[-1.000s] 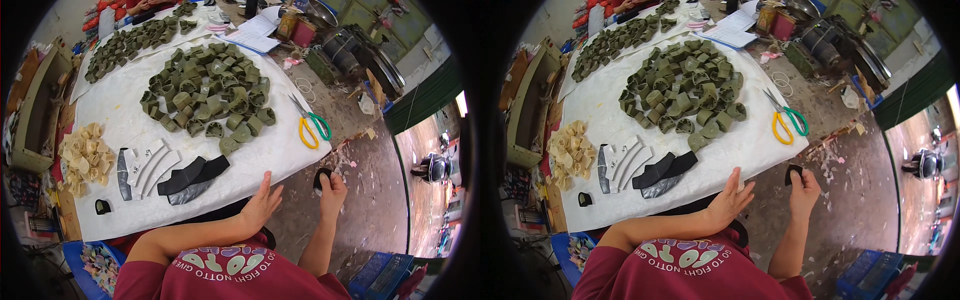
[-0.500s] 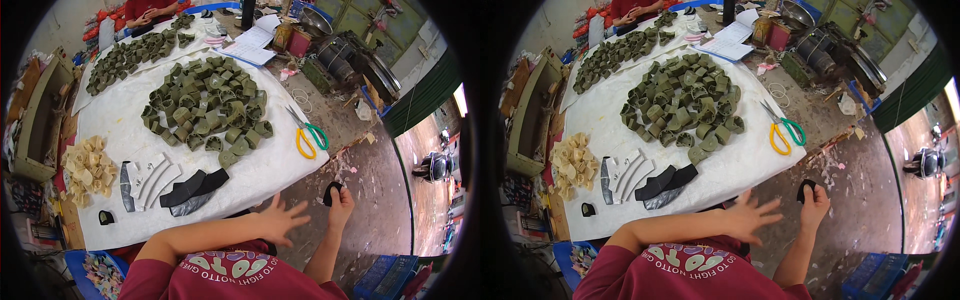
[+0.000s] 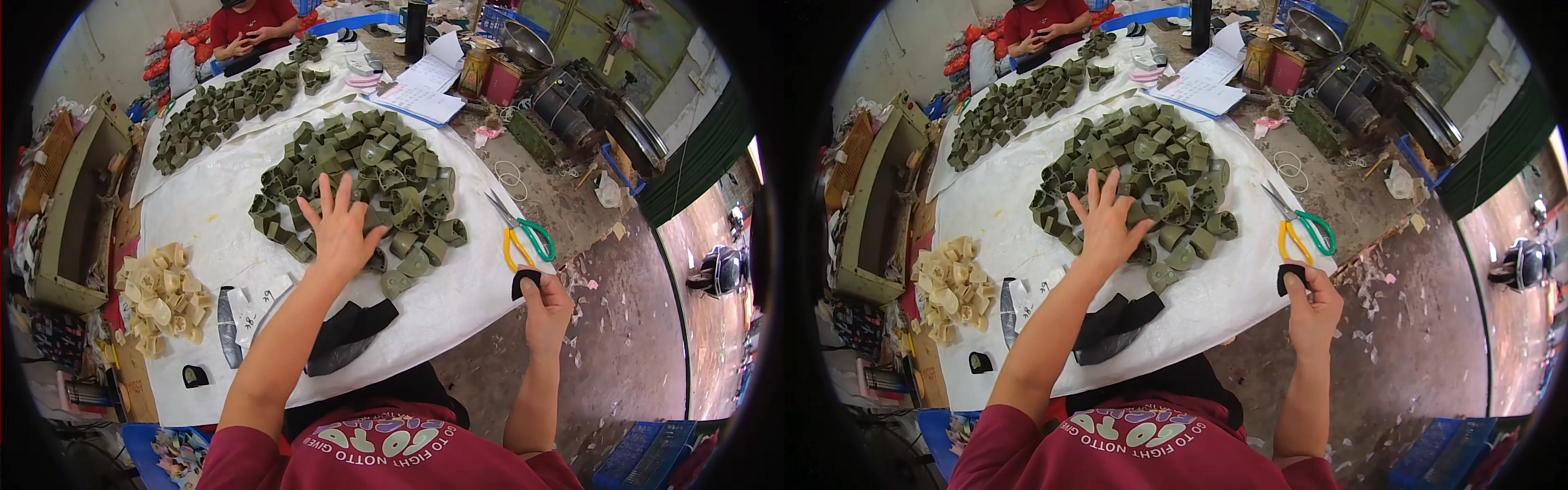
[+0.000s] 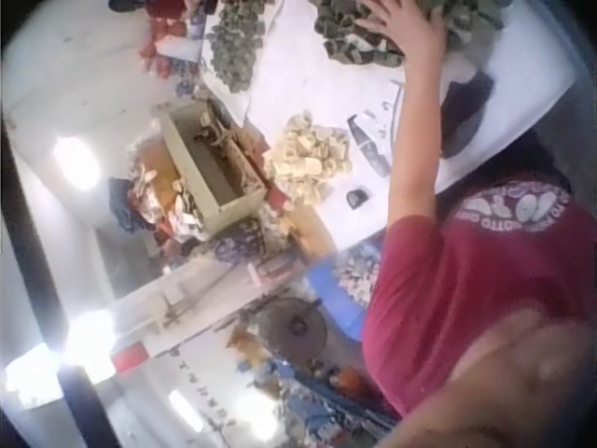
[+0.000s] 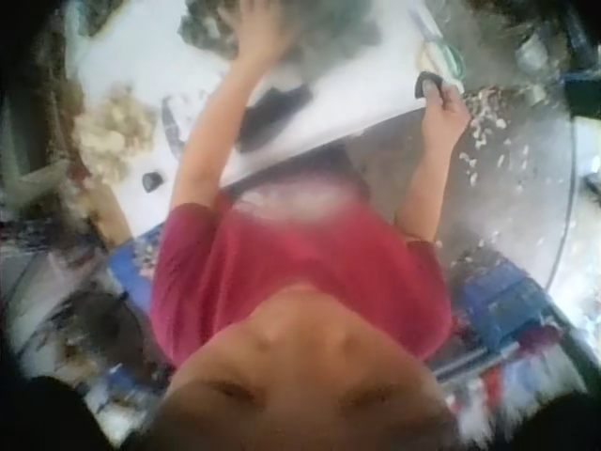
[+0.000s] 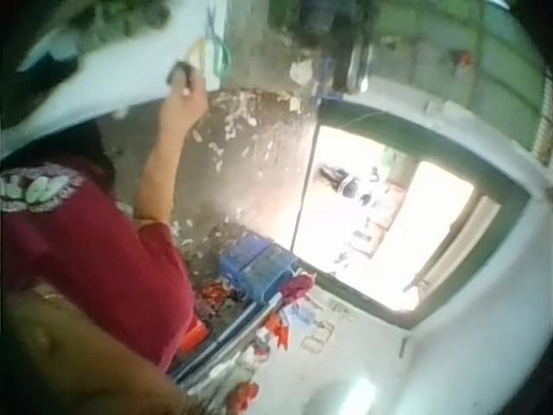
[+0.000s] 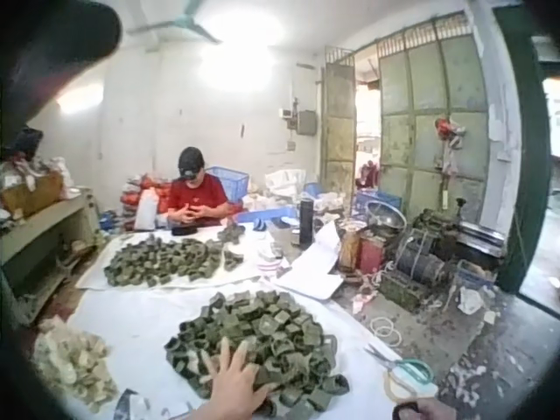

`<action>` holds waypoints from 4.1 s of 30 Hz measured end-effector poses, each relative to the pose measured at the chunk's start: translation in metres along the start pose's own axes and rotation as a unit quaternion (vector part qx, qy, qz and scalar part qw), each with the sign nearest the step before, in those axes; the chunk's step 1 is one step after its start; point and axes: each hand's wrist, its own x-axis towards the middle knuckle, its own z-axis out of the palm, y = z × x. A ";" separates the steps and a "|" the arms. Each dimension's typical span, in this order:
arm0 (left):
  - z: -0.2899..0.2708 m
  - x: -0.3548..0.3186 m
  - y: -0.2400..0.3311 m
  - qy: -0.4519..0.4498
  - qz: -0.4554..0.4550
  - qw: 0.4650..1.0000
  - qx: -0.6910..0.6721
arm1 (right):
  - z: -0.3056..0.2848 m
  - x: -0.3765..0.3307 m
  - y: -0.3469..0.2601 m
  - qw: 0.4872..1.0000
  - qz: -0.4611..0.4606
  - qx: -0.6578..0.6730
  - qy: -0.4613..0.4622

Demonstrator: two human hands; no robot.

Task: The person sits at a table and assembles small green plastic components by wrapping them with black fabric strips. They use scissors to cut the fabric to size and then manually wrap and fit the fabric around the plastic parts, placing the finished items on the table.

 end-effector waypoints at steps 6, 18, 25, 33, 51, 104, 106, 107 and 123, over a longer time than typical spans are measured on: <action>-0.055 -0.036 -0.003 -0.148 -0.181 0.709 -0.665 | 0.053 -0.004 -0.041 0.976 0.050 0.055 -0.205; -0.089 -0.122 -0.033 0.053 -0.292 0.597 -0.746 | 0.167 -0.055 -0.070 0.873 -0.046 0.208 -0.440; -0.104 -0.143 -0.040 -0.021 -0.302 0.596 -0.744 | 0.172 -0.053 -0.091 0.842 -0.208 0.054 -0.494; -0.102 -0.145 -0.040 -0.016 -0.268 0.522 -0.810 | 0.146 -0.022 -0.099 0.866 0.018 0.038 -0.499; -0.116 -0.138 -0.020 -0.017 -0.286 0.607 -0.741 | 0.172 -0.039 -0.112 0.857 0.011 0.064 -0.511; -0.116 -0.142 0.005 0.074 -0.018 0.861 -0.502 | 0.173 -0.085 -0.053 0.656 0.437 0.518 -0.331; -0.120 -0.144 0.003 0.093 -0.103 0.849 -0.510 | 0.176 -0.076 -0.023 0.634 0.417 0.575 -0.304; -0.123 -0.146 0.001 0.106 -0.151 0.841 -0.509 | 0.176 -0.072 -0.022 0.646 0.373 0.588 -0.313; -0.131 -0.123 0.003 0.033 -0.198 0.852 -0.483 | 0.181 -0.093 -0.034 0.678 0.322 0.584 -0.310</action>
